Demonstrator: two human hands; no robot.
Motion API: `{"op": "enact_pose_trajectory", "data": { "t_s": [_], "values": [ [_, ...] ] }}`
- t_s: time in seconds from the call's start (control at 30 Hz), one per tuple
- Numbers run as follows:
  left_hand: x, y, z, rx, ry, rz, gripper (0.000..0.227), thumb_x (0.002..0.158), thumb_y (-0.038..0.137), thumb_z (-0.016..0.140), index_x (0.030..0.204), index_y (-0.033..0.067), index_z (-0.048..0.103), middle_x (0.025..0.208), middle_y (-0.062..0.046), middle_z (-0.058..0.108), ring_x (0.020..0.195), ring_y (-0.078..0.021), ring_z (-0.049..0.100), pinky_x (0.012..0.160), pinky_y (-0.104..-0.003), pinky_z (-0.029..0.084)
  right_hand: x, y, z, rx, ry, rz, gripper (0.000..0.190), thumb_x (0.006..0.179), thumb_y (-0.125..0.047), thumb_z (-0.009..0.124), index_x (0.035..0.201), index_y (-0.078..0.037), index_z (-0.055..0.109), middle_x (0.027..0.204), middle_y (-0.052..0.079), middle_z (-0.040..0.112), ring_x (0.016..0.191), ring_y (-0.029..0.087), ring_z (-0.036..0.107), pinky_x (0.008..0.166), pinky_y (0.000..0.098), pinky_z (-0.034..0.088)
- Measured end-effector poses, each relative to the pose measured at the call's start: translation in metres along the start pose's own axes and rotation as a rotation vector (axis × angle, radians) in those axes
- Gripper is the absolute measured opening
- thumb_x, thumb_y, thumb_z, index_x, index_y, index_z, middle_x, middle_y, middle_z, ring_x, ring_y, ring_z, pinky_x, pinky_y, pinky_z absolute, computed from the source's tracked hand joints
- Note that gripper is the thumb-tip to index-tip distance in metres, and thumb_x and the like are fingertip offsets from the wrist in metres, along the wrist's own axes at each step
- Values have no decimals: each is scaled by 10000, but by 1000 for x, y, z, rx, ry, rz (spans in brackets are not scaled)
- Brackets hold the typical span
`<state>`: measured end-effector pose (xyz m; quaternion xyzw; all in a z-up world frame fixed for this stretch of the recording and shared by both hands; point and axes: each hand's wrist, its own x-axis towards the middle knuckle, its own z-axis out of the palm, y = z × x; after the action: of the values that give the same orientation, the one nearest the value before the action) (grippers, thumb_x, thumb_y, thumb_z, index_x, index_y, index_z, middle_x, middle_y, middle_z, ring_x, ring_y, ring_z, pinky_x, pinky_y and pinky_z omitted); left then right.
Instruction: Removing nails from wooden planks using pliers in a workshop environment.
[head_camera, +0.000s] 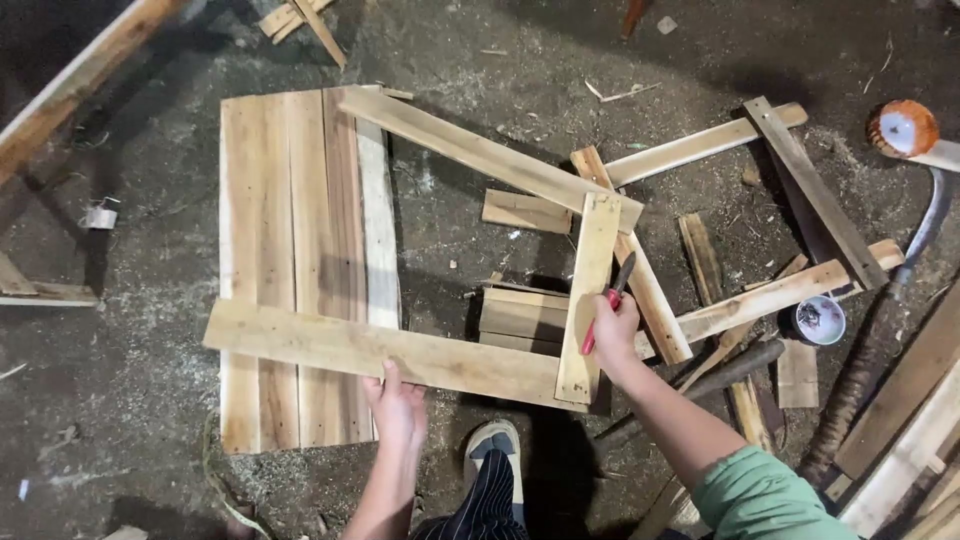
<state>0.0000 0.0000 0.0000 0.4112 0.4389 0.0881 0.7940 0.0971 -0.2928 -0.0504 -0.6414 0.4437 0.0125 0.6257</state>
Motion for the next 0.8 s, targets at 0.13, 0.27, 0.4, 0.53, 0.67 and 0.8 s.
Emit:
{"op": "enact_pose_trajectory", "data": {
  "t_s": [0.13,0.27,0.4,0.53,0.67,0.8],
  "values": [
    [14,-15,-19,-19,-44,-8,271,1035,231,560,1299,279,529,958,9,608,792,-141,548,653,-313,459,2,-13,11,-77,-62,37,152,954,-162,648,923,-125,504,867,46,533,783,185,543,723,318,453],
    [19,-10,-18,10,85,-86,228,1023,261,576,1235,220,501,1083,-36,603,845,-166,534,685,-332,441,-2,-17,23,-97,-59,68,132,965,-157,663,952,-133,533,982,44,627,797,159,543,797,308,468],
    [19,-3,-8,30,144,-131,183,1030,246,547,1198,227,478,1222,-50,602,1030,-216,555,854,-413,450,0,-11,25,-170,-64,84,168,948,-193,650,932,-128,497,925,57,578,831,203,595,708,334,487],
    [54,-42,-45,21,169,-132,202,1031,354,613,1156,286,469,1122,-55,685,971,-264,704,812,-372,596,42,50,26,-296,24,-118,366,810,-288,797,1077,-84,651,894,110,660,886,244,656,820,386,502],
    [57,-51,-48,90,157,-187,252,1031,369,622,1187,260,457,1155,-70,662,1006,-274,673,892,-429,562,49,48,17,-435,-17,-112,384,816,-328,807,1094,-107,661,929,114,699,945,298,705,848,413,525],
    [64,-50,-60,154,168,-280,256,1048,348,580,1215,204,449,1081,-91,601,920,-285,664,847,-417,602,54,57,17,-534,-83,-131,467,798,-348,824,1169,-106,676,996,136,723,1022,327,708,884,443,534]
  ]
}}
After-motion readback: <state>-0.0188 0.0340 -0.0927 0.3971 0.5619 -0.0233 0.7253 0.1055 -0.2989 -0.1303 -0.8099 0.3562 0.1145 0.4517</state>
